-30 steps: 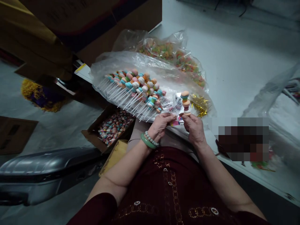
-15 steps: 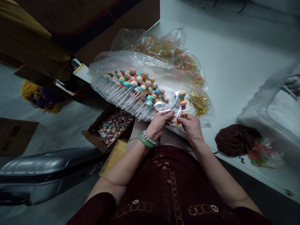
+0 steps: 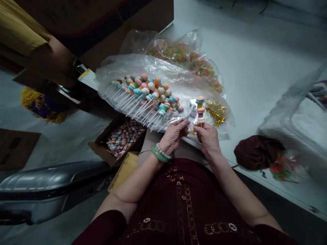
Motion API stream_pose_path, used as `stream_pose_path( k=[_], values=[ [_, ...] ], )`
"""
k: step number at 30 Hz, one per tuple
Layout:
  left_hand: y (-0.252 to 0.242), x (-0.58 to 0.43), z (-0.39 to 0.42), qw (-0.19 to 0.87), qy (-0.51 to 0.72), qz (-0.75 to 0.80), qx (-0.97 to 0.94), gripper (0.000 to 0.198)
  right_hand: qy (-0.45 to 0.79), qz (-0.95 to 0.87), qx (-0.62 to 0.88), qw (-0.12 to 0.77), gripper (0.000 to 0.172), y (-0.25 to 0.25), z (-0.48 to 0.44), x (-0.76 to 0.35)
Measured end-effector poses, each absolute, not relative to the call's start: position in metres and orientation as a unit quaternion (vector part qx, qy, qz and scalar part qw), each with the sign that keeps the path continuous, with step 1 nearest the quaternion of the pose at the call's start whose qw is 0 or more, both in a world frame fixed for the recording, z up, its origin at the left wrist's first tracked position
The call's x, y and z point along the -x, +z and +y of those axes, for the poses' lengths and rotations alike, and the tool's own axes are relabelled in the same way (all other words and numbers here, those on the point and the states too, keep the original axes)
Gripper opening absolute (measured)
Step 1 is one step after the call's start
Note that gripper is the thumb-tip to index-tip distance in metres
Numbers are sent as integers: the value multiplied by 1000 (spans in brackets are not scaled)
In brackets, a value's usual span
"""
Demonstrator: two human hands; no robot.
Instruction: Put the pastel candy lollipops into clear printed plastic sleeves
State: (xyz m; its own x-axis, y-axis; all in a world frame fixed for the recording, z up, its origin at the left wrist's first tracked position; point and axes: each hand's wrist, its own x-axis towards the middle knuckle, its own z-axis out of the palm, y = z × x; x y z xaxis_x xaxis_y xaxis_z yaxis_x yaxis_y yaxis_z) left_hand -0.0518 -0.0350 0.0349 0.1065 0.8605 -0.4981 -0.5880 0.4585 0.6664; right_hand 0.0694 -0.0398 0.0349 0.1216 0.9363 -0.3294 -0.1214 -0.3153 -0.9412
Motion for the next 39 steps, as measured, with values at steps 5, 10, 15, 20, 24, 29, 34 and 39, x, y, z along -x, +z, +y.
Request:
stream_pose_path(
  k=[5,10,15,20,24,29,34,39],
  values=[
    [35,58,-32,707,517,468,-119,23,496,-429,592,468,23,37,-46,-81],
    [35,76,-20,744,513,428,-8,20,395,-517,627,427,29,43,-79,-110],
    [45,82,-17,774,482,409,38,21,338,-569,639,392,28,46,-108,-119],
    [54,76,-22,789,479,384,24,19,277,-614,632,384,31,47,-113,-115],
    [54,71,-25,777,502,378,-3,20,188,-660,629,366,31,39,-112,-119],
    [48,69,-25,716,572,391,-80,21,29,-722,616,314,30,32,-115,-125],
    [46,65,-28,679,585,411,-166,25,21,-737,605,301,31,29,-117,-126],
    [48,67,-32,706,532,411,-225,27,196,-702,616,299,32,29,-114,-129]
  ],
)
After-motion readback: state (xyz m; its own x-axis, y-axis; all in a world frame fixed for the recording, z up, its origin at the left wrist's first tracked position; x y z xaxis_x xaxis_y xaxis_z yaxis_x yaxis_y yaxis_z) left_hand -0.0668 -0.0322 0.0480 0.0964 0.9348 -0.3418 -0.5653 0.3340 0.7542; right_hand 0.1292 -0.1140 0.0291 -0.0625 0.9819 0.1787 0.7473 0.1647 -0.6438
